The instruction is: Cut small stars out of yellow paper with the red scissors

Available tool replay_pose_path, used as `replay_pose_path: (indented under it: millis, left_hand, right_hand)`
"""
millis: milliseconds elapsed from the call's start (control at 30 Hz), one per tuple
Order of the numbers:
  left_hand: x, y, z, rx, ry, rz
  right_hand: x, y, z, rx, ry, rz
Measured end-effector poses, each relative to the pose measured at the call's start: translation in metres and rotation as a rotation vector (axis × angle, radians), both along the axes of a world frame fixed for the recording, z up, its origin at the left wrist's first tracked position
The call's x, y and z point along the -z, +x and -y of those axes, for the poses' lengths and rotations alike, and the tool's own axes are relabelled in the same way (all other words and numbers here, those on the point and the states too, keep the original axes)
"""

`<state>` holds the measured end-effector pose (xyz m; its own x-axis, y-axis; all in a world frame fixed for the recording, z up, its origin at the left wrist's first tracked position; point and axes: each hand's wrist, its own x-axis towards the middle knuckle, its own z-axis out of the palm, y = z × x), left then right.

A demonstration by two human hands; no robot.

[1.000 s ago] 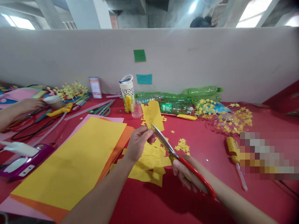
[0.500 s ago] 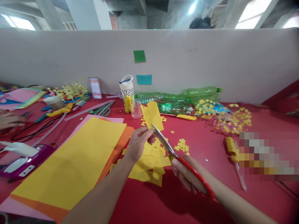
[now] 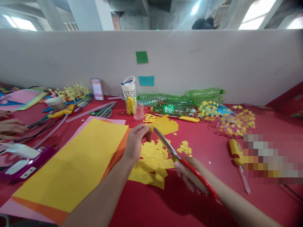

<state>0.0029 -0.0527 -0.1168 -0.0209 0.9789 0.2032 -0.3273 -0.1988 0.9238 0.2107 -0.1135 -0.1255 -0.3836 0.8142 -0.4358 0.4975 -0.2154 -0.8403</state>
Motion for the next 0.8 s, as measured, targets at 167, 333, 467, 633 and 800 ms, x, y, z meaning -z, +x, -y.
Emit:
replay_pose_path:
  millis: [167, 333, 467, 633, 800]
  left_hand:
    - [-0.0002, 0.0017, 0.0012, 0.057, -0.020, -0.018]
    - [0.0012, 0.0026, 0.0014, 0.035, -0.008, -0.041]
    - [0.0006, 0.0003, -0.0003, 0.006, 0.029, -0.048]
    - [0.0004, -0.0011, -0.0006, -0.021, 0.045, -0.090]
    - [-0.0003, -0.0018, -0.0012, 0.001, -0.026, -0.028]
  right_hand:
    - [0.0007, -0.0018, 0.0007, 0.019, 0.002, 0.016]
    - [0.0011, -0.0017, -0.0009, 0.019, 0.021, 0.033]
    - [0.0026, -0.0007, -0.0012, 0.007, 0.019, 0.022]
    - [0.0015, 0.0006, -0.0003, -0.003, 0.039, -0.014]
    - [-0.0052, 0.0018, 0.0015, -0.041, 0.073, -0.010]
